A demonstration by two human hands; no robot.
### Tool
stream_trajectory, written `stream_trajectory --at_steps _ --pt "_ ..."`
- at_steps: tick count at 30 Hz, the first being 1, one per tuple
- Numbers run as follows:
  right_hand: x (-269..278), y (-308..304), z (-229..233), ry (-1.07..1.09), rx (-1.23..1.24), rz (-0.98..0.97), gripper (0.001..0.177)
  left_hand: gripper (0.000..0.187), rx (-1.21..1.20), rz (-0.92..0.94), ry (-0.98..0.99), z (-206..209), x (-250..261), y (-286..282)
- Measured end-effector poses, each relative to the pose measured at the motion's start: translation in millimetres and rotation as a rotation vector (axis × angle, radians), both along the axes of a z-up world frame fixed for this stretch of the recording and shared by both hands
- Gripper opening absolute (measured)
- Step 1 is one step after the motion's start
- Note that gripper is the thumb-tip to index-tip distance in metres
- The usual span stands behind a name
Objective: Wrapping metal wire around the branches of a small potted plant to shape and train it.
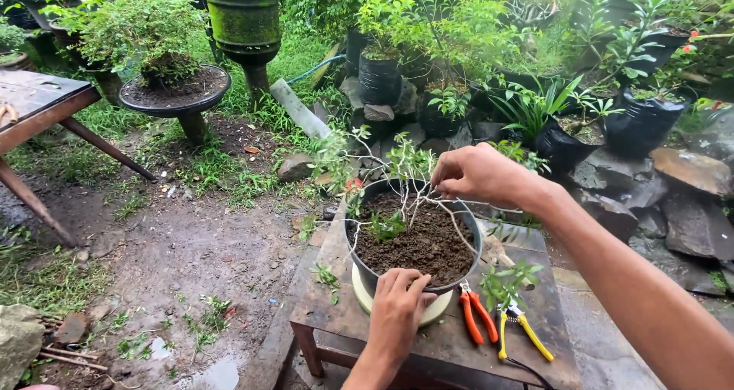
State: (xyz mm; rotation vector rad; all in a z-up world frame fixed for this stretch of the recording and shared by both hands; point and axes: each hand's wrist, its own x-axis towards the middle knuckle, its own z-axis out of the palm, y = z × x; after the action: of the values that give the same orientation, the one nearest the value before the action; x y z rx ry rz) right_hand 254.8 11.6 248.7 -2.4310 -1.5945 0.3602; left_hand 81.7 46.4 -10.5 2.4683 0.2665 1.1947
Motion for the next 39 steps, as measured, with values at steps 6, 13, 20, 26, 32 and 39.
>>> stream_trajectory --at_steps 6,13,20,26,32,39 --pt "11.8 -2.7 -4.3 0.022 -0.018 -0.059 0.012 0.024 0.024 -0.085 0.093 -14.2 11.9 2.6" --pt "-3.5 -15.3 1.4 0.057 0.136 -0.295 0.017 0.017 -0.240 -0.128 -0.023 32.5 20.7 -7.7" --pt "27.3 -19.7 -36.4 0.086 0.253 -0.379 0.021 0.034 -1.198 -0.229 -0.105 64.2 60.3 14.5" --pt "39.1 -15.6 -52.7 0.067 0.283 -0.383 0.024 0.051 -1.638 -0.456 -0.259 67.1 93.8 25.0" --pt "35.6 -12.1 -51.5 0.055 0.272 -0.407 0.024 0.042 -1.817 -0.510 -0.329 40.9 124.7 38.6" --pt "23.6 -16.2 -44.1 0.062 0.309 -0.412 0.019 0.035 -2.022 -0.571 -0.419 43.8 126.8 41.9"
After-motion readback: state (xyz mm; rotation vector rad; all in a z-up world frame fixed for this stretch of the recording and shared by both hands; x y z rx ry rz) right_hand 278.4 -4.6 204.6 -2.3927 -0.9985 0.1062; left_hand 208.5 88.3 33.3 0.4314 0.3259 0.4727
